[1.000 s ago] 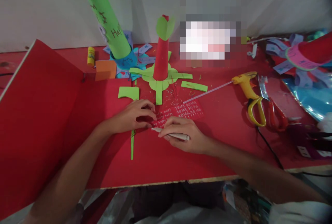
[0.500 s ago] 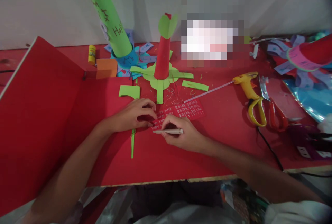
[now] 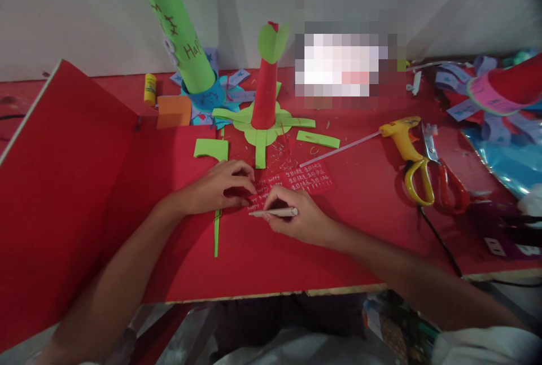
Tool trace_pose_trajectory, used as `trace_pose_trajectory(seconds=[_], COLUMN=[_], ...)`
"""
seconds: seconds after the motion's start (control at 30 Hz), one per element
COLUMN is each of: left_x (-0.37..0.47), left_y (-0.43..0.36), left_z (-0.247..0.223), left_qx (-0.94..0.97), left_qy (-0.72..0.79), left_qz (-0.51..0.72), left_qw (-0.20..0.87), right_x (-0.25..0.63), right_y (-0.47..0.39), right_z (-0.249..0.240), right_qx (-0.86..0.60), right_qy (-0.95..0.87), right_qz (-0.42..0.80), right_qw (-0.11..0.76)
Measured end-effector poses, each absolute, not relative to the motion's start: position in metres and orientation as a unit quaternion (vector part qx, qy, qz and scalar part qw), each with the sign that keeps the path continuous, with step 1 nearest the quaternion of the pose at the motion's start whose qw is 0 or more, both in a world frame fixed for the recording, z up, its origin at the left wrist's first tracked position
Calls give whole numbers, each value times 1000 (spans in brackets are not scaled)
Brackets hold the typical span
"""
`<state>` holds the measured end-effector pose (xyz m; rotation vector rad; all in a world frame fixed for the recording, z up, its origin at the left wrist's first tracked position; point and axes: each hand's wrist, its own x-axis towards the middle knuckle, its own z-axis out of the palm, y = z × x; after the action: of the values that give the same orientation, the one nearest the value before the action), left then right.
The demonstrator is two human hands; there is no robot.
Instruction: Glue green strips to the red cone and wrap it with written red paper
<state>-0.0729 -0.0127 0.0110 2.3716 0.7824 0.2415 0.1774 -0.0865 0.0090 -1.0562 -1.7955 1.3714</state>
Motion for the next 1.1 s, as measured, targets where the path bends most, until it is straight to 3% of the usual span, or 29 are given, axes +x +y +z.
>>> trace_pose_trajectory(seconds=[1.1], left_x=[-74], left_y=[-13], left_z=[9], left_qx=[899], left_qy=[293], left_qz=[90], left_qw=[312], right_x=[177], right_y=[-88], right_z=[5], right_qx=[-403], right_qy=[-682], right_qz=[532], right_qw=[299])
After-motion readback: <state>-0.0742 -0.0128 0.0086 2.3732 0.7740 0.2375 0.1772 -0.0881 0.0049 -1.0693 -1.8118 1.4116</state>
